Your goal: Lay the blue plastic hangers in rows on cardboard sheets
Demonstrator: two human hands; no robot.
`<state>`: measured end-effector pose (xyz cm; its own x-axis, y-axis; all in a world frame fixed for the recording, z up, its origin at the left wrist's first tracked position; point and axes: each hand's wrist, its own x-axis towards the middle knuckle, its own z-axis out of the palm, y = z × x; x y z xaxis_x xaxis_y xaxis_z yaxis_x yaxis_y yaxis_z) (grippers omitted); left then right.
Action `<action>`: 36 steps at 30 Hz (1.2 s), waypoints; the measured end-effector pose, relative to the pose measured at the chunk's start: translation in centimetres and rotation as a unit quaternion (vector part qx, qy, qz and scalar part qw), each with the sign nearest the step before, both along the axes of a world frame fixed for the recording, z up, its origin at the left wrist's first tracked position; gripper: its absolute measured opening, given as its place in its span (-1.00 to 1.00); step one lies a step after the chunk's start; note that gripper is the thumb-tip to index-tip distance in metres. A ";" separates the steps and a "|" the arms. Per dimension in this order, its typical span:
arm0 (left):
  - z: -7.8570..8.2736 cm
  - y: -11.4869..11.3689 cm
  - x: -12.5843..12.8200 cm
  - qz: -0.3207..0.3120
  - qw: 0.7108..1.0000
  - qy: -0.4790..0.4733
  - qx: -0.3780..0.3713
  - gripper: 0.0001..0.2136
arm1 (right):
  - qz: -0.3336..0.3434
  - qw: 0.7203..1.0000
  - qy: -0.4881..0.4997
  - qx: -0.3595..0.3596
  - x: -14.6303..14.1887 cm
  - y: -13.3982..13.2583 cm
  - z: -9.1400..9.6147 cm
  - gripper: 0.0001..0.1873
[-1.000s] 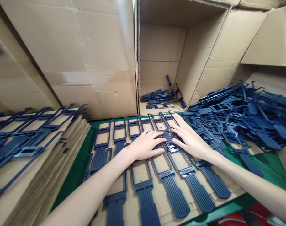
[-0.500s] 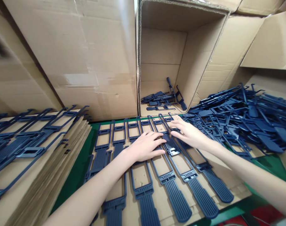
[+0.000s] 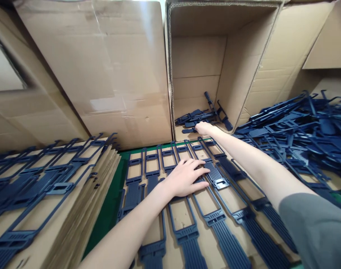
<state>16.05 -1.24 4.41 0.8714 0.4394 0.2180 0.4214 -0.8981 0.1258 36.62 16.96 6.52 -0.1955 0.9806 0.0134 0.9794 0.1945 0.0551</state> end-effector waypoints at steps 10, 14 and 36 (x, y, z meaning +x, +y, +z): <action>-0.2 0.0 0.0 -0.009 1.000 0.004 0.018 -0.58 | -0.012 0.997 0.026 0.068 -0.3 0.7 -0.1 -0.72; -0.2 0.0 0.1 -0.009 1.000 -0.016 0.021 -0.57 | 0.031 0.987 0.054 0.150 0.4 -1.4 2.4 -0.64; 1.3 0.1 0.8 -0.038 0.799 -0.399 -0.448 -0.54 | 0.475 0.788 0.325 0.221 0.0 -22.0 5.7 -0.75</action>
